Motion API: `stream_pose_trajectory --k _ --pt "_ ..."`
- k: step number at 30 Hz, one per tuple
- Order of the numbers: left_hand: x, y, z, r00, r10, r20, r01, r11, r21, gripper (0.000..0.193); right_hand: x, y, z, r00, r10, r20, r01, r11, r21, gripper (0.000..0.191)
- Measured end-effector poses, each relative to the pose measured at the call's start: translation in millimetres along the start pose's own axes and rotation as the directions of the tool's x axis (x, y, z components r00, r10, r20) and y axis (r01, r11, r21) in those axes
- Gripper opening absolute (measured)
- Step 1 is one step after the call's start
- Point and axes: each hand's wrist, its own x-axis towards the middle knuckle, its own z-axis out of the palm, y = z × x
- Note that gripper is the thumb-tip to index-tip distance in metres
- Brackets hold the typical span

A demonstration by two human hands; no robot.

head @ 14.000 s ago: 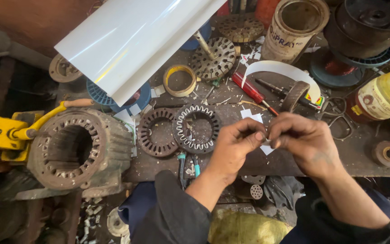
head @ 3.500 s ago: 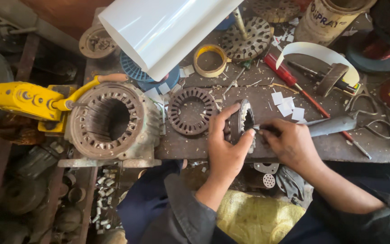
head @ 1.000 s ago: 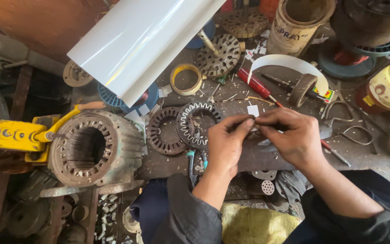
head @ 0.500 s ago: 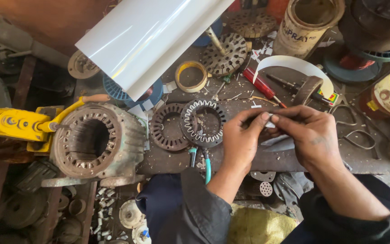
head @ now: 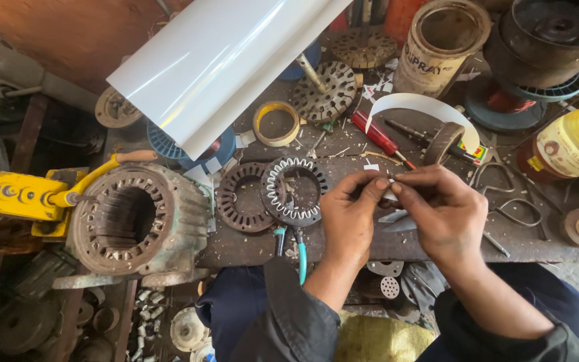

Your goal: The person places small white rectangular pieces into the slots of a circular motor stator on a cluttered workbench. They repeatedly pick up pieces, align them, and press them into place while handling the stator with both hands.

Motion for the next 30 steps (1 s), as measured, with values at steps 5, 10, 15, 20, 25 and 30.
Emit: stream_pose_trajectory --k 5,10,15,20,25,30 --pt "-2 2 -1 0.999 0.044 0.001 -0.044 0.999 0.013 0.012 12 7 -11 0.996 0.019 0.085 -0.022 0.999 0.036 0.016" --pt "-5 11 -13 0.958 -0.143 0.250 0.126 0.989 0.081 0.010 24 28 -38 0.907 0.148 0.395 -0.284 0.907 0.313 0.014" --pt "-2 4 -11 0.971 -0.096 0.218 0.068 0.989 0.132 0.013 24 34 -42 0.884 0.028 0.467 -0.206 0.919 0.335 0.008" --pt "2 -10 -3 0.994 -0.106 -0.019 0.100 0.973 -0.206 0.019 13 25 -15 0.944 0.201 0.261 -0.260 0.941 0.217 0.017" --pt "-4 -11 2 0.994 -0.089 0.069 0.087 0.995 0.044 0.020 12 17 -24 0.978 0.127 0.168 -0.196 0.836 0.512 0.014" --pt "-3 11 9 0.998 -0.049 0.039 0.037 0.962 0.272 0.019 14 10 -30 0.974 0.189 0.124 -0.215 0.943 0.253 0.017"
